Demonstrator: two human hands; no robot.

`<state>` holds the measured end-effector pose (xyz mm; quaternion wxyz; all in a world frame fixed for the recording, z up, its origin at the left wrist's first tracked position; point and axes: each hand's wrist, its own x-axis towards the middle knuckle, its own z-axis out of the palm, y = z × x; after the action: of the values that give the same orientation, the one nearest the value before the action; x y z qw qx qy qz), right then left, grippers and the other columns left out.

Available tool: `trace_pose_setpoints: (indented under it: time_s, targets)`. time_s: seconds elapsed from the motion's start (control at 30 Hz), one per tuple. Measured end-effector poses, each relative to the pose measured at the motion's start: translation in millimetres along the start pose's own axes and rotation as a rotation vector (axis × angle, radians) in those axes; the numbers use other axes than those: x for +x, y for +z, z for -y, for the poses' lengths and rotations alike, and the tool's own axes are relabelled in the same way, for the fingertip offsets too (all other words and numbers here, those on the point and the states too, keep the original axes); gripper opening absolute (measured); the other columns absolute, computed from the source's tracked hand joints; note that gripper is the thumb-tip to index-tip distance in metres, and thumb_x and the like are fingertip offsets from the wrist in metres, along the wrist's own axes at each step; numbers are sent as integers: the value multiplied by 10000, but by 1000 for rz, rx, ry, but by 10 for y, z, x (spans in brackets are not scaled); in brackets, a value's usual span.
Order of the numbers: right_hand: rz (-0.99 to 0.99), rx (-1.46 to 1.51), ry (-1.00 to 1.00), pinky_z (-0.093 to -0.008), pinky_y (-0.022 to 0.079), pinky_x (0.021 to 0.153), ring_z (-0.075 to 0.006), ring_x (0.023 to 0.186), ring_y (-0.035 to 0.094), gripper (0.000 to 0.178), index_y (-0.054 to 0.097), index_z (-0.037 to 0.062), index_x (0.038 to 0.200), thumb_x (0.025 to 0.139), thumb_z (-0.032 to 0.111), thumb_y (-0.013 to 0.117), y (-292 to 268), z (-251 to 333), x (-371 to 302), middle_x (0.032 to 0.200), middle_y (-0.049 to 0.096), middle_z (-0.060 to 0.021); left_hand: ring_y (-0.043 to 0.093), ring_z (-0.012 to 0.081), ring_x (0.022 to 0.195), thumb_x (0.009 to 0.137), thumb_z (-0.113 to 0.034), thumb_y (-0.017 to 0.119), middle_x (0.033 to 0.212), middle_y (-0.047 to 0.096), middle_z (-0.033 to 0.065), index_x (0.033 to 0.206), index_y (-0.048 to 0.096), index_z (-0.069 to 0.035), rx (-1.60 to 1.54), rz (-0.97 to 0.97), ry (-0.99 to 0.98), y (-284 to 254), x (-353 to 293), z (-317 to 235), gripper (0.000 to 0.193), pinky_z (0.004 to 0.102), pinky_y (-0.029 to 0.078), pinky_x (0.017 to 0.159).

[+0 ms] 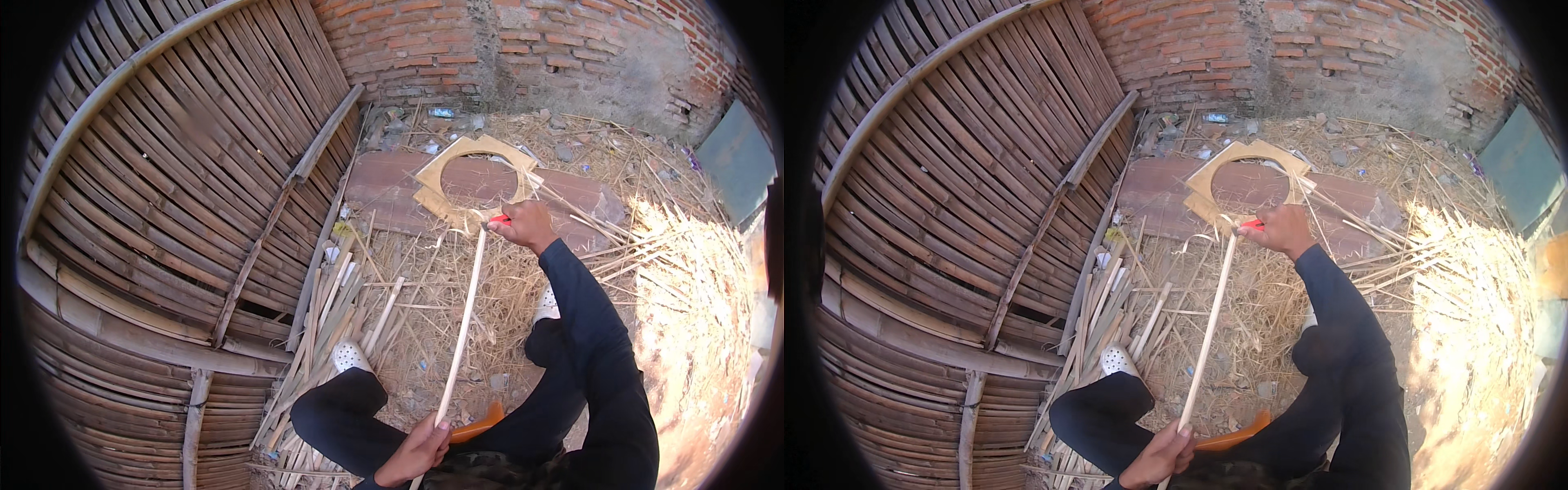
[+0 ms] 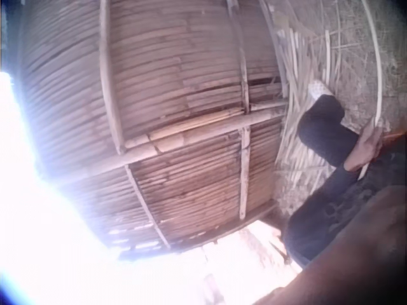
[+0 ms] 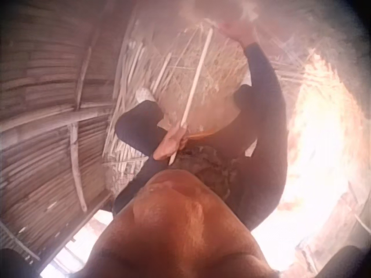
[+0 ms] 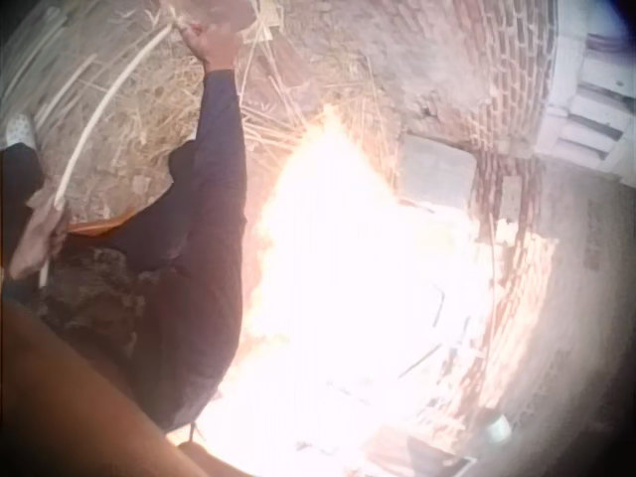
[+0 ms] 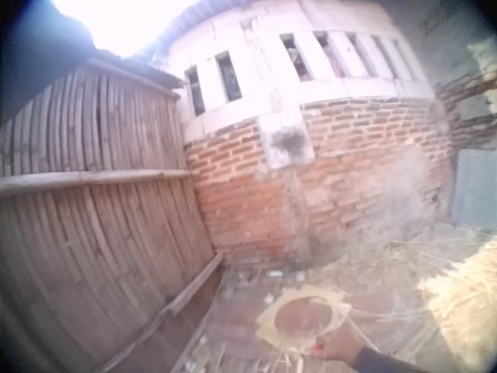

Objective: The person sits on the ground and uses a red utility knife to shave a long, thin bamboo strip. They hold the strip with their left hand and repeatedly scrape the blade along its length to remove the outer layer, creating fine shavings that fall to the ground.

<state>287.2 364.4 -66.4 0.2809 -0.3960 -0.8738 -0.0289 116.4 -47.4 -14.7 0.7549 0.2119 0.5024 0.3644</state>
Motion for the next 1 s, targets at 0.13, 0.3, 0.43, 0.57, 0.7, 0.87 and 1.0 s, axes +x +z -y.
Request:
trace_pose_setpoints:
  time_s: [0.13,0.3,0.43,0.57,0.7,0.87,1.0]
  targets:
    - [55,-63,251,-482,473,602,-381,639,635,778,705,42,703,878,717,359,162,0,-185,612,609,-208,296,56,467,1038,-293,397,617,342,-47,1017,473,-105,144,-31,174,112,-398,705,204,210,273,434]
    - [-17,112,732,-526,462,697,-460,740,624,856,707,-7,778,917,705,254,66,-1118,-880,719,625,-284,298,43,460,1022,-306,437,579,326,-79,825,458,-181,-329,-260,-209,80,-872,834,235,193,248,407]
    - [148,202,568,-500,453,621,-416,623,600,836,640,-2,656,909,715,290,45,-186,-357,608,584,-238,227,56,482,1043,-330,358,642,277,-33,899,415,-98,-417,-22,-42,-506,-237,489,279,215,218,418]
    - [293,377,96,-460,447,540,-361,549,587,727,630,56,639,877,709,415,-241,1019,-549,528,549,-171,234,48,481,1042,-300,369,647,280,-41,920,436,-92,-411,33,104,-413,-145,36,250,203,223,415]
    - [263,442,-305,-421,415,441,-328,450,555,632,586,95,577,775,695,591,-772,1775,-914,466,506,-109,235,40,486,1038,-281,381,655,288,-43,934,454,-85,-402,78,162,-87,-141,-181,233,202,217,416]
    - [180,397,-354,-392,408,415,-305,424,545,668,572,100,545,701,748,618,-759,1705,-1007,460,509,-87,231,40,483,1043,-277,381,657,285,-59,951,468,-93,-380,58,197,99,27,-262,223,205,212,429]
    - [60,307,-287,-401,418,419,-293,428,557,686,595,88,553,737,749,575,-550,1507,-885,466,530,-104,224,37,487,1033,-263,400,656,289,-56,927,454,-89,-382,48,219,106,148,-284,210,196,210,427]
